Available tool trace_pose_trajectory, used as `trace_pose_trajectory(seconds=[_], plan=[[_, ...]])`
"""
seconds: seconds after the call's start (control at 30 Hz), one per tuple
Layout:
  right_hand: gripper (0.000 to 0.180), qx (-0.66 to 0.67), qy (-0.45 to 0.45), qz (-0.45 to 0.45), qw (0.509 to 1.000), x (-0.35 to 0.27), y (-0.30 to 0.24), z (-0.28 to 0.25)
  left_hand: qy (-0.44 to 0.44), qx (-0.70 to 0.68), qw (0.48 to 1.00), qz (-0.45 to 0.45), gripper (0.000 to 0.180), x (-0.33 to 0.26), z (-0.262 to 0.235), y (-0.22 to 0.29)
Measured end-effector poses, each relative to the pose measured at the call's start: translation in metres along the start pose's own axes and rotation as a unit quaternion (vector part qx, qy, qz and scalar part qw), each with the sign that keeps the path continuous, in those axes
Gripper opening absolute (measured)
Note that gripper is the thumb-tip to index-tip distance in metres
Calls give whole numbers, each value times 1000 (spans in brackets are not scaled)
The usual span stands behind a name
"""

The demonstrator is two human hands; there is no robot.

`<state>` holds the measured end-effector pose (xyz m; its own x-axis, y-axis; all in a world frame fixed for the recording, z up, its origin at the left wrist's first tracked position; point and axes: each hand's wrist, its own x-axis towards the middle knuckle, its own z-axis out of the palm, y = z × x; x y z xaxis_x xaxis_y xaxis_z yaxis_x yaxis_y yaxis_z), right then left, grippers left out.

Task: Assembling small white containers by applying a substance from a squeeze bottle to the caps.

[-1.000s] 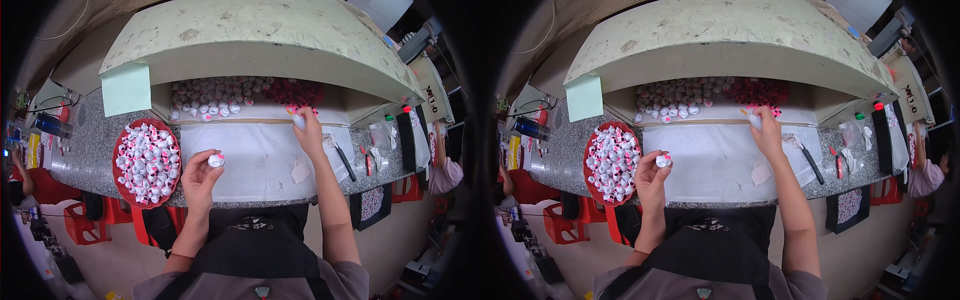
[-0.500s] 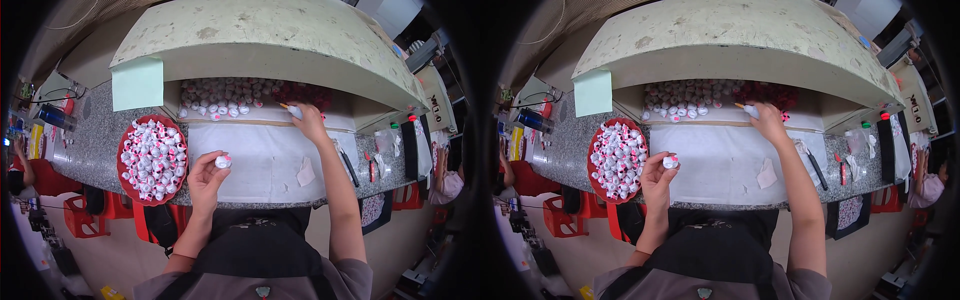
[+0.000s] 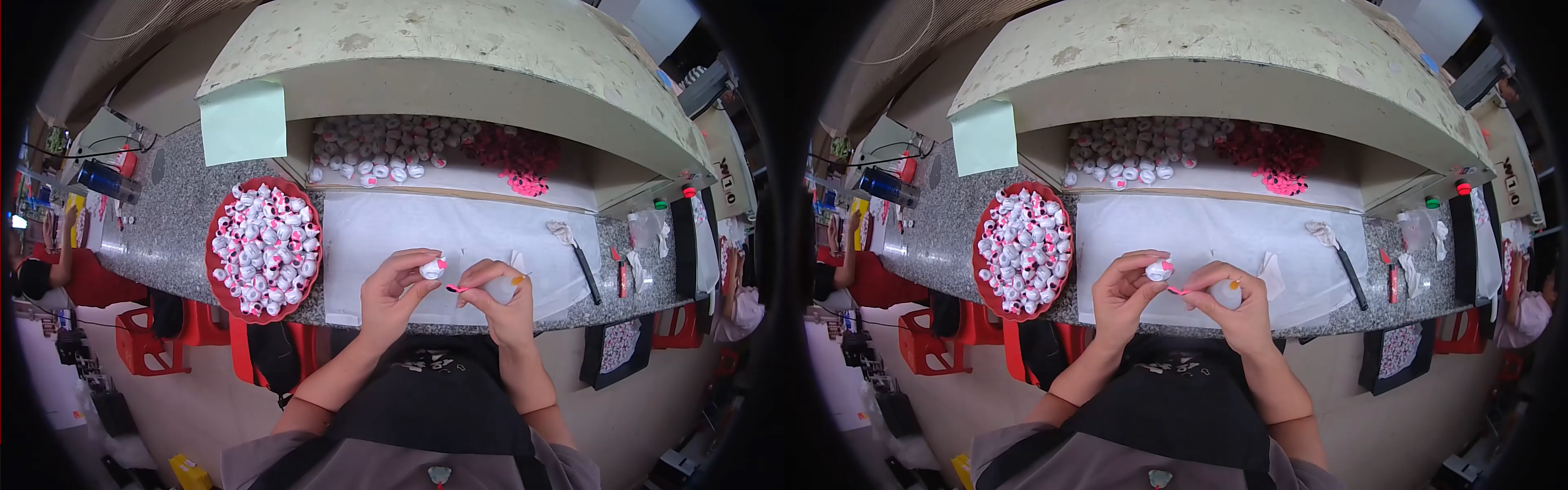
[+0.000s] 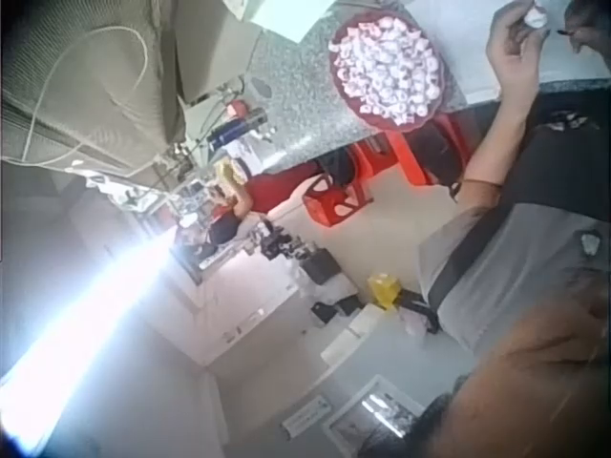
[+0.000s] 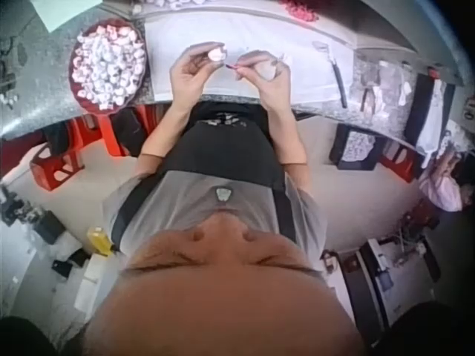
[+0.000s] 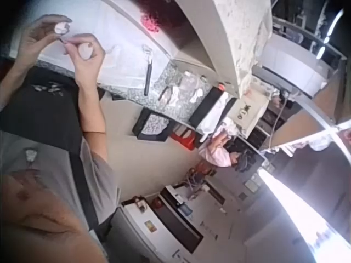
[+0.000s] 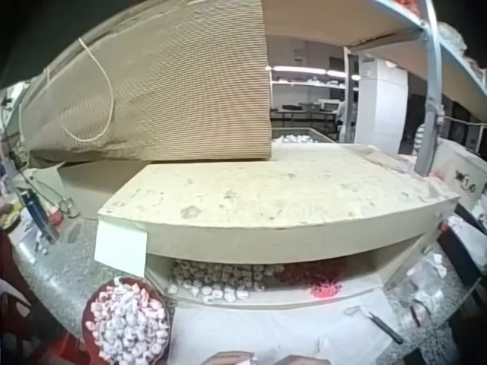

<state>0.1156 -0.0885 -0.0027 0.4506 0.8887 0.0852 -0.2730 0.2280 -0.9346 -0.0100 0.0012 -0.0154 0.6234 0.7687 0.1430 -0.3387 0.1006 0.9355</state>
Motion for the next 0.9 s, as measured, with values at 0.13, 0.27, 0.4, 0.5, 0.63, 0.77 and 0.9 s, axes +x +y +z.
trace_pose_trajectory(seconds=[0.13, 0.27, 0.4, 0.5, 0.63, 0.77, 0.9], plan=[[8, -18, -12, 34, 999, -2, -2, 6, -17, 89, 995, 33, 29, -2, -2, 1], [8, -29, -3, 48, 998, -1, 1, 6, -51, 193, 978, 67, 31, -2, -5, 2], [11, -32, 26, 56, 998, -2, 2, 9, -79, 227, 966, 97, 30, -1, -8, 3], [15, -55, 36, 46, 997, -4, 6, 9, -76, 94, 992, 33, 28, -3, -5, 9], [17, -81, 63, 17, 995, -5, 10, 12, -62, 10, 998, 6, 26, -5, -6, 6], [25, -42, 31, 30, 998, -6, -2, 16, -49, -65, 996, -32, 24, -8, -6, 6], [30, -3, 5, 94, 996, -7, -5, 17, -83, -100, 990, -59, 23, -12, -7, 7]])
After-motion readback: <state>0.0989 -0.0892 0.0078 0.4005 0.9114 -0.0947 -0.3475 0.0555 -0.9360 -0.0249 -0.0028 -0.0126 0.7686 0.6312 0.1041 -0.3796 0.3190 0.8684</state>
